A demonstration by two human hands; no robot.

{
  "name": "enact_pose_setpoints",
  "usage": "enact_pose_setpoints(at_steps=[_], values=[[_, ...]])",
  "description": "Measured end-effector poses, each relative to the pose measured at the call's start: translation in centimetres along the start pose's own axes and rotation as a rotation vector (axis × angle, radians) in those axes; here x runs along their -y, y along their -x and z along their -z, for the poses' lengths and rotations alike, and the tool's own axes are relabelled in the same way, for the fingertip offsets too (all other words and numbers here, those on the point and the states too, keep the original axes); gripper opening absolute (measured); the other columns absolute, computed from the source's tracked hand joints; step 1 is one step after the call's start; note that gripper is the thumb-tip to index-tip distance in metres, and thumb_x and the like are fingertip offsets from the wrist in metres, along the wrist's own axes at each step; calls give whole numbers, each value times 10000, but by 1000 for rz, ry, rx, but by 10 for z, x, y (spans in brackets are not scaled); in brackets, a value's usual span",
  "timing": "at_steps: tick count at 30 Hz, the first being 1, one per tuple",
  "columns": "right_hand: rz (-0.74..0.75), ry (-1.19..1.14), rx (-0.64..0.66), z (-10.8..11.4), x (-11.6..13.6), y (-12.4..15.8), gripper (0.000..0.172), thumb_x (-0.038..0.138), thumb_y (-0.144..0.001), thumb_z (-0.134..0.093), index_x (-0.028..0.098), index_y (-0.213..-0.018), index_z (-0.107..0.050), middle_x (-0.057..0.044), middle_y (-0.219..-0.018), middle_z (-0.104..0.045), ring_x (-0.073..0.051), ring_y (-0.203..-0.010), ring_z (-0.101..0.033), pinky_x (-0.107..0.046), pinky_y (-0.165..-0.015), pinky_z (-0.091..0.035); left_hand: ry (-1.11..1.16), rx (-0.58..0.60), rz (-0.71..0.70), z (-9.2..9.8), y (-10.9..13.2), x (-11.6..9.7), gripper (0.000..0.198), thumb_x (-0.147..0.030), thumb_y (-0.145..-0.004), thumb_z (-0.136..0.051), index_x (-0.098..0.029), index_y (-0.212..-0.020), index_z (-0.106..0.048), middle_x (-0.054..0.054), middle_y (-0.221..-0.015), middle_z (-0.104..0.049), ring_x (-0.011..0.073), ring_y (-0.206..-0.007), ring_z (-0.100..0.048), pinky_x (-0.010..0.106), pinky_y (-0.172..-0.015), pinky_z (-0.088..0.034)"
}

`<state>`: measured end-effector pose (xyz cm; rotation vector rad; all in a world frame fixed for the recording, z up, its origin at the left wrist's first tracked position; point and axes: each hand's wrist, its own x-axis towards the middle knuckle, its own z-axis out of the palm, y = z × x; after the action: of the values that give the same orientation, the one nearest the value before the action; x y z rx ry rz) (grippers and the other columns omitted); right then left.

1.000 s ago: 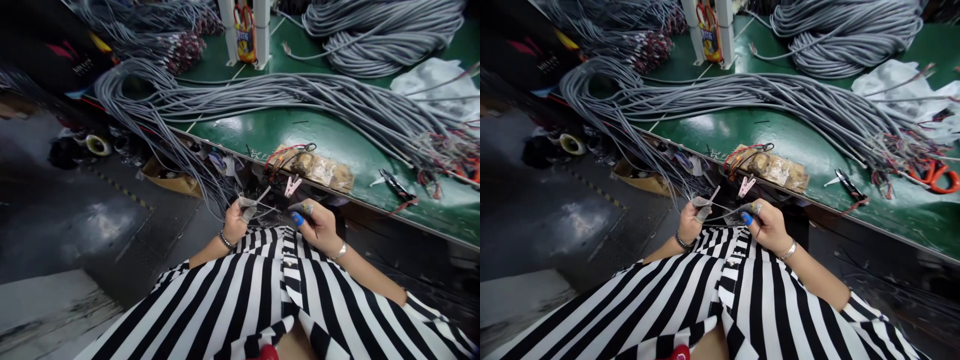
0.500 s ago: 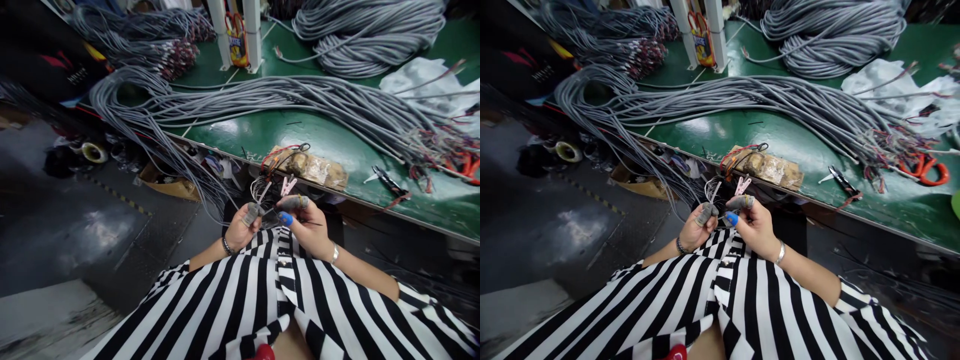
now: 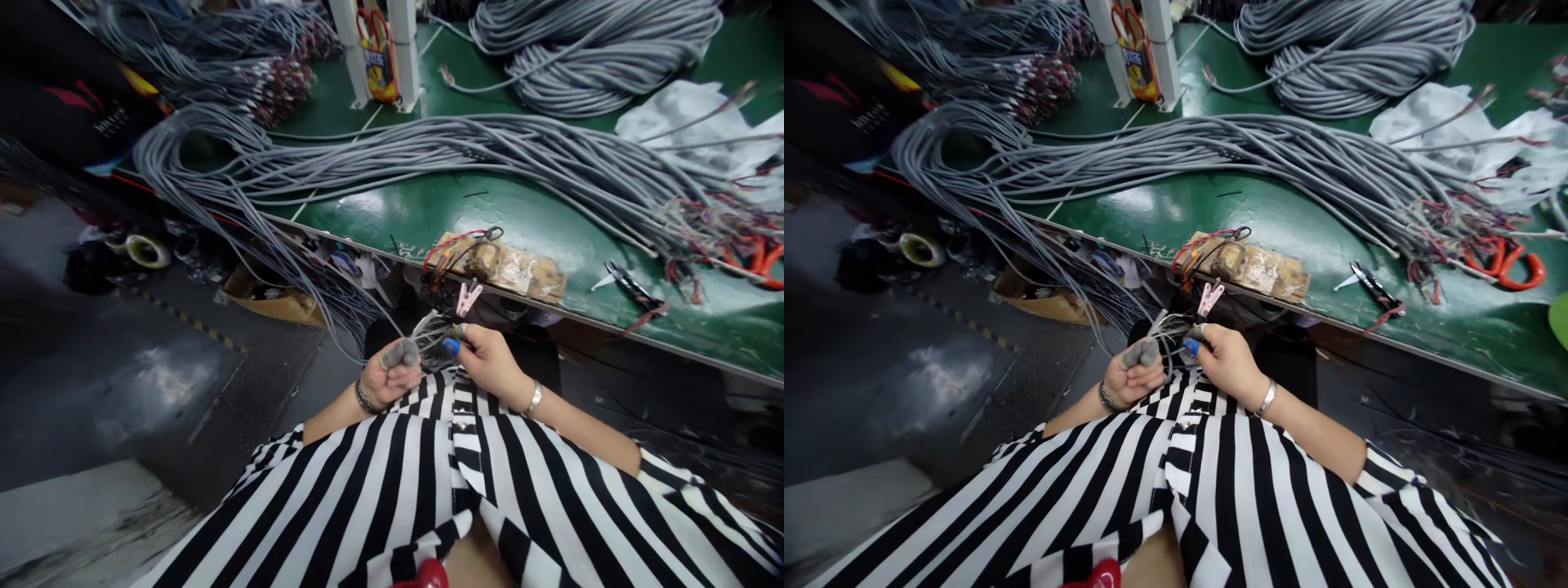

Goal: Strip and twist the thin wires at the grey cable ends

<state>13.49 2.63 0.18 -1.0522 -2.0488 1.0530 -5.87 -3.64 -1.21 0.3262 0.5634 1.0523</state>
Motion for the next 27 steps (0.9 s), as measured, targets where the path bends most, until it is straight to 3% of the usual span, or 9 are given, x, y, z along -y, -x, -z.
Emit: enact_pose_setpoints(at_steps=[3,7,12,18,23,27], values=[[-65,-108,-10,2,-1,4,173,311,-842,-584,192,-719,-614,2,-635,-588,-121,-568,-498,-246,-549,-405,89,-65,-71,5,2,-6,296,-322,-784,-635,-150,-588,-494,-112,-412,-110,11,-319,-45,176,-373,-143],[0,-376,15,8,17,12,139,330,-844,-599,213,-883,-662,-23,-756,-651,-150,-652,-572,-279,-627,-474,120,-110,-108,5,3,-6,283,-309,-824,-593,-142,-609,-515,-108,-432,-110,13,-329,-46,174,-386,-155],[-30,-590,4,-2,38,8,323,371,-829,-629,258,-1130,-604,-66,-956,-661,-148,-638,-548,-324,-651,-504,61,-111,-53,2,2,-1,336,-363,-867,-538,-129,-626,-551,-98,-425,-140,20,-320,-117,181,-392,-177],[-152,-659,-157,-13,34,-1,217,359,-778,-695,240,-935,-603,-27,-820,-645,-146,-698,-587,-289,-658,-513,47,-55,-103,6,0,0,276,-359,-799,-626,-121,-664,-586,-95,-423,-191,17,-327,-172,175,-394,-196],[-245,-784,-170,-14,31,-5,314,394,-711,-744,231,-908,-561,-43,-921,-669,-158,-782,-634,-294,-692,-536,-84,-94,-153,5,-1,6,288,-374,-730,-722,-123,-702,-582,-88,-404,-285,22,-329,-243,173,-388,-178],[-276,-798,-220,-16,28,-7,341,365,-667,-778,229,-878,-546,-20,-854,-667,-139,-705,-622,-272,-636,-532,-153,-98,-171,2,-3,10,339,-407,-695,-755,-126,-704,-566,-83,-393,-339,20,-332,-257,169,-389,-175]])
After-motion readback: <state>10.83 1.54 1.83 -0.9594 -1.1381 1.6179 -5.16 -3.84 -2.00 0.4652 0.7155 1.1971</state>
